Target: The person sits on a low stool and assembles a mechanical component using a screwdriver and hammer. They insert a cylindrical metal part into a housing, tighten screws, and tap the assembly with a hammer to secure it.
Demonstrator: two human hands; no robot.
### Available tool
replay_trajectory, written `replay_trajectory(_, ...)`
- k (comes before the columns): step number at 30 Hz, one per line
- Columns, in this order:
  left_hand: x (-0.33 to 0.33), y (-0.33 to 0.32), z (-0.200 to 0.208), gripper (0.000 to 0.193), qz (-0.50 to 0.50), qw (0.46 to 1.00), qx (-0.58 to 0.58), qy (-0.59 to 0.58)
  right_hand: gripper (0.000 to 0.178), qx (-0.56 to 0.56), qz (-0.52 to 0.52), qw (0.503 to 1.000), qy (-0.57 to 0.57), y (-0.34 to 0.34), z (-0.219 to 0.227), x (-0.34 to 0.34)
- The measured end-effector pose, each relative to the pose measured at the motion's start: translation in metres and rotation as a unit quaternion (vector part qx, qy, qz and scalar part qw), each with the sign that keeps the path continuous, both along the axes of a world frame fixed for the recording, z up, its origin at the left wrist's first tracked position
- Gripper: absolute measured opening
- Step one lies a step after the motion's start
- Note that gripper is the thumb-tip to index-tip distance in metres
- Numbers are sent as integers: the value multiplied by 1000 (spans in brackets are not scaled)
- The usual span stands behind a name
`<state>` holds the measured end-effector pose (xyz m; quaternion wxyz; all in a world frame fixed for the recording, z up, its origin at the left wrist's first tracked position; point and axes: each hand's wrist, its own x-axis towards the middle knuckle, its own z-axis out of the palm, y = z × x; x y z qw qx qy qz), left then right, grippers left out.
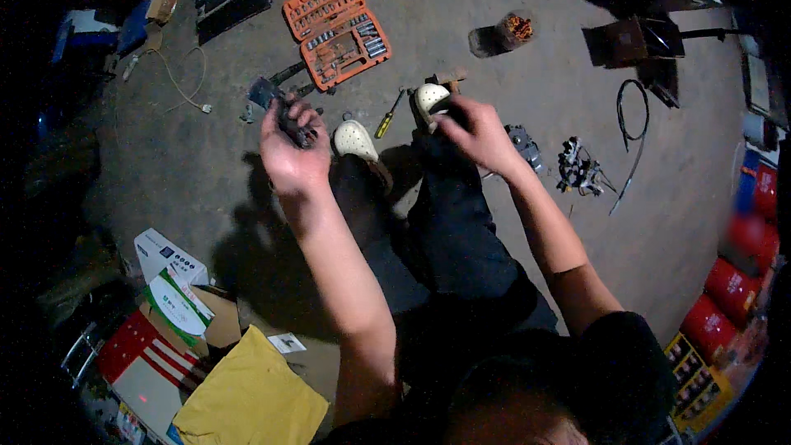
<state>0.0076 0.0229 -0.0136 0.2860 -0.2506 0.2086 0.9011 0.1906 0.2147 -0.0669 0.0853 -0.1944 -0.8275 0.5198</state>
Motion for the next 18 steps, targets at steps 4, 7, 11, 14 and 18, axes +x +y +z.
replay_trajectory(4,3,-5,0,15,-26,996,55,-60,26,-3,-200,966,-164,5,-170,49)
replay_trajectory(7,8,-23,2,19,-62,994,27,-82,26,84,-264,932,-235,-8,-250,69)
replay_trajectory(11,5,-51,-24,19,-152,970,-180,53,26,90,-254,924,-270,-2,-287,56)
replay_trajectory(14,-14,-55,-81,18,-257,913,-313,56,27,131,-262,916,-273,6,-294,45)
replay_trajectory(18,-19,-37,-186,21,-245,921,-300,-31,33,142,-293,909,-260,16,-310,44)
